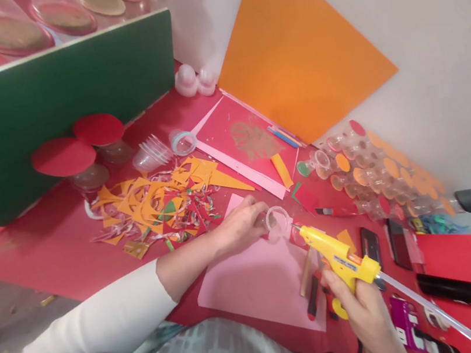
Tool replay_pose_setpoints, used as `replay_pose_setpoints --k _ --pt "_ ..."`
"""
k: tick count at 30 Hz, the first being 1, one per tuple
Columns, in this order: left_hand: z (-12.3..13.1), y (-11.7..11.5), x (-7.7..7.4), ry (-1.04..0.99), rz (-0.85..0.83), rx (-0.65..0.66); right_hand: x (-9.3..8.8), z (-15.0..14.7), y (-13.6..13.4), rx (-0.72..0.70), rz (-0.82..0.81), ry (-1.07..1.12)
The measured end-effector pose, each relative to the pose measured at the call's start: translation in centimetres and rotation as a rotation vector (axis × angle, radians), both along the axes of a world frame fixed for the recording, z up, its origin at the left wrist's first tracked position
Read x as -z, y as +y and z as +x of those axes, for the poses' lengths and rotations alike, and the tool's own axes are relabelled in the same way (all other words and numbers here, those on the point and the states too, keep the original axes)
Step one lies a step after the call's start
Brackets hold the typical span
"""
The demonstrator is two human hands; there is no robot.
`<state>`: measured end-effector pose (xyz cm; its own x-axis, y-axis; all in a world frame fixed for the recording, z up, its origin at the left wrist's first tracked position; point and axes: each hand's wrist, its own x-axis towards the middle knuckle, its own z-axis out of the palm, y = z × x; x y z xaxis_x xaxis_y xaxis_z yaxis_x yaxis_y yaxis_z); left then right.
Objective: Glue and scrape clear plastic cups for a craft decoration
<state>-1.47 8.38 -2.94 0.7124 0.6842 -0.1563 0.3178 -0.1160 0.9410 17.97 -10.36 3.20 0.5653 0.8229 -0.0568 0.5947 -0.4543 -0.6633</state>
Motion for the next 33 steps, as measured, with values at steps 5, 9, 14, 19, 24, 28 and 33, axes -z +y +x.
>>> replay_pose_setpoints --k 5,9,14,19,24,28,33 --pt "0.0 0.0 0.0 0.008 0.005 0.000 0.2 0.1 -0.2 -0.017 -0.045 0.037" --pt "0.1 -0.1 -0.1 -0.016 -0.015 -0.022 0.1 0.1 -0.4 -0.032 -0.069 0.074" --pt "0.1 0.1 -0.2 -0.027 -0.023 -0.025 -0.2 -0.1 -0.7 -0.066 -0.075 0.064" --pt "0.2 0.1 -0.1 -0.022 -0.032 -0.021 -0.2 -0.1 -1.0 -0.097 -0.030 -0.041" --pt "0.1 0.0 -0.1 -0.011 -0.016 -0.030 -0.2 0.0 -0.6 -0.139 -0.061 -0.008" --pt "0.1 0.1 -0.1 0.000 -0.009 -0.019 -0.5 -0.2 0.0 -0.134 -0.052 0.004" --pt "0.1 0.1 -0.1 0.000 0.008 -0.019 -0.7 -0.5 0.4 -0.131 0.005 -0.017"
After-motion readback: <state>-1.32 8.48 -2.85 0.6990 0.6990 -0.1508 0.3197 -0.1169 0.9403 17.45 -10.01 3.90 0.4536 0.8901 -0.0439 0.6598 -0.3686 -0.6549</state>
